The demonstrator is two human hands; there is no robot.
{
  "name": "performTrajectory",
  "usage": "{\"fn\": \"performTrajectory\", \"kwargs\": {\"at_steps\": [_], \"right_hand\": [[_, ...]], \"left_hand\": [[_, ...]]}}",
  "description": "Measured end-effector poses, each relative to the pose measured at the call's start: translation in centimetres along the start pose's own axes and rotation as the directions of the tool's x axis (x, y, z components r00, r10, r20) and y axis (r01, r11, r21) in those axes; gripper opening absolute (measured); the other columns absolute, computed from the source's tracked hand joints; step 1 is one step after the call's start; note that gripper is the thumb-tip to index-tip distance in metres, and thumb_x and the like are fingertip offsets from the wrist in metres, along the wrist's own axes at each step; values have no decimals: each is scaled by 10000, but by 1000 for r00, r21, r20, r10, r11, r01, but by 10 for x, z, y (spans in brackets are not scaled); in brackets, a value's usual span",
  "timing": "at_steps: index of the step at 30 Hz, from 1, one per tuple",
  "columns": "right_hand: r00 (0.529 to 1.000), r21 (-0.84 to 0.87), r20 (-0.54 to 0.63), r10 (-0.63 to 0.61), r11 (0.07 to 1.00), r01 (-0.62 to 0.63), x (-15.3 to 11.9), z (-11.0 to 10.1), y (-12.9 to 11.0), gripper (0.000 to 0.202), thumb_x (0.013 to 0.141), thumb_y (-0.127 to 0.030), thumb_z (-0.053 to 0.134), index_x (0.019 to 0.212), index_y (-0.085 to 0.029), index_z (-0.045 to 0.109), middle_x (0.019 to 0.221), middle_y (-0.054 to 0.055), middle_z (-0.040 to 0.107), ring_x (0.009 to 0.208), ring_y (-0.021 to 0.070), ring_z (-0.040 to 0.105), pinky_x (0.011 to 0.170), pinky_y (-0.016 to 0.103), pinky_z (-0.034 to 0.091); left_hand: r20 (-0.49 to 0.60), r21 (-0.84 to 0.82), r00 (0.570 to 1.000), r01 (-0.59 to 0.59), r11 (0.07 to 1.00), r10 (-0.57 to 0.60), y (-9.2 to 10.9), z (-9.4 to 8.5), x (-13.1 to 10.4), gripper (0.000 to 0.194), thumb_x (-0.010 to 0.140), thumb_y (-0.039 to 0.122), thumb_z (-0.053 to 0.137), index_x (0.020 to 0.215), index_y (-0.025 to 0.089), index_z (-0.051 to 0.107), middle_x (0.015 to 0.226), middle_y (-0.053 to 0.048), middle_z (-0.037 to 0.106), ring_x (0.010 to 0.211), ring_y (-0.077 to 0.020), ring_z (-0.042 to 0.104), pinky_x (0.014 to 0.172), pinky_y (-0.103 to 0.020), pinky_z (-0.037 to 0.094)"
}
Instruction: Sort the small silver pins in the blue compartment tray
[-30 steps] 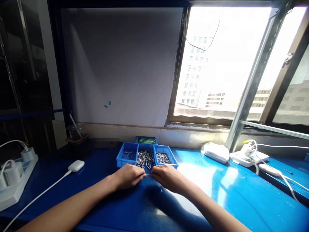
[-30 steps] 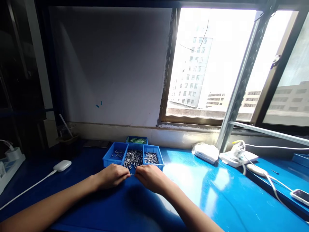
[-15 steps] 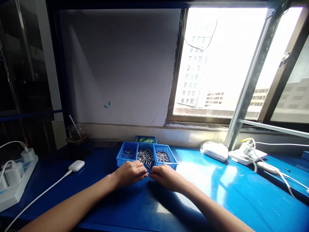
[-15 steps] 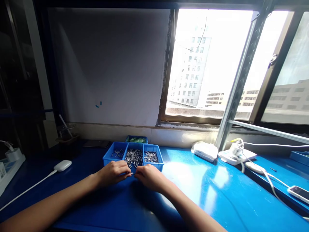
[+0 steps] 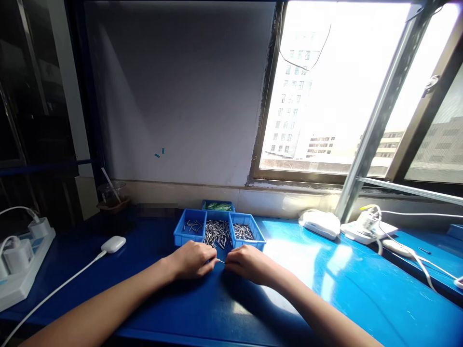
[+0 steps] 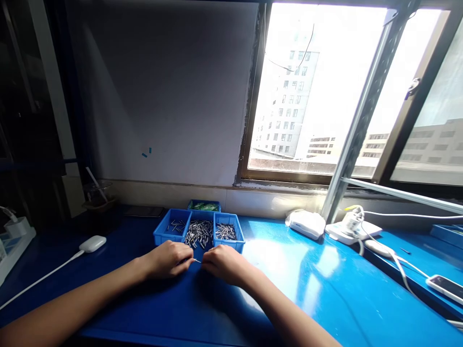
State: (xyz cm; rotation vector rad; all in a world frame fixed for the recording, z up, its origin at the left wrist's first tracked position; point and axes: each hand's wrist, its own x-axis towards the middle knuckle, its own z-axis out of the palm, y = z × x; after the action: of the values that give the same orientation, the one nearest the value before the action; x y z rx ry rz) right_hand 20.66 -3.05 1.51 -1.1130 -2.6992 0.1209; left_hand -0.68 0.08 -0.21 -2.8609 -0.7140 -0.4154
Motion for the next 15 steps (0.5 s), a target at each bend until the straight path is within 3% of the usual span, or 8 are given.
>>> {"fn": "performTrajectory", "kwargs": {"at_steps": [4, 9, 12, 15], "right_hand": [[1000, -41, -8, -13, 999, 13, 1, 7, -3, 246, 921, -224, 472, 762, -174, 653, 734, 35, 678, 656, 155, 606, 603, 237, 396], [999, 12, -34, -27, 1000, 27, 2, 11, -8, 289, 944, -226, 422, 735, -168, 611, 699, 25, 656, 591, 126, 563, 560, 229, 353], [999, 33, -41, 17, 999, -16, 1, 8, -6, 282, 938, -243, 448, 714, -170, 603, 647, 9, 626, 562, 115, 533, 534, 227, 325], [992, 0, -80, 98, 995, -98, 0, 2, -2, 290, 945, -272, 450, 729, -172, 614, 654, 16, 624, 585, 123, 542, 537, 235, 316]], "left_hand": [[-131, -2, 991, -28, 1000, 28, -1, 4, 0, 152, 930, 226, 456, 848, 165, 569, 779, -18, 645, 710, -155, 612, 612, -228, 430], [-283, 43, 950, -124, 991, 131, 0, 3, 1, 325, 993, 308, 344, 827, 159, 580, 730, -27, 628, 670, -141, 593, 582, -226, 426], [-262, 64, 953, -138, 988, 150, -3, 1, 2, 339, 995, 328, 342, 831, 160, 586, 728, -27, 631, 669, -139, 595, 582, -222, 430], [-158, 57, 983, -82, 995, 90, -6, 0, 1, 253, 965, 284, 411, 832, 164, 591, 754, -21, 646, 690, -145, 607, 594, -221, 435]]}}
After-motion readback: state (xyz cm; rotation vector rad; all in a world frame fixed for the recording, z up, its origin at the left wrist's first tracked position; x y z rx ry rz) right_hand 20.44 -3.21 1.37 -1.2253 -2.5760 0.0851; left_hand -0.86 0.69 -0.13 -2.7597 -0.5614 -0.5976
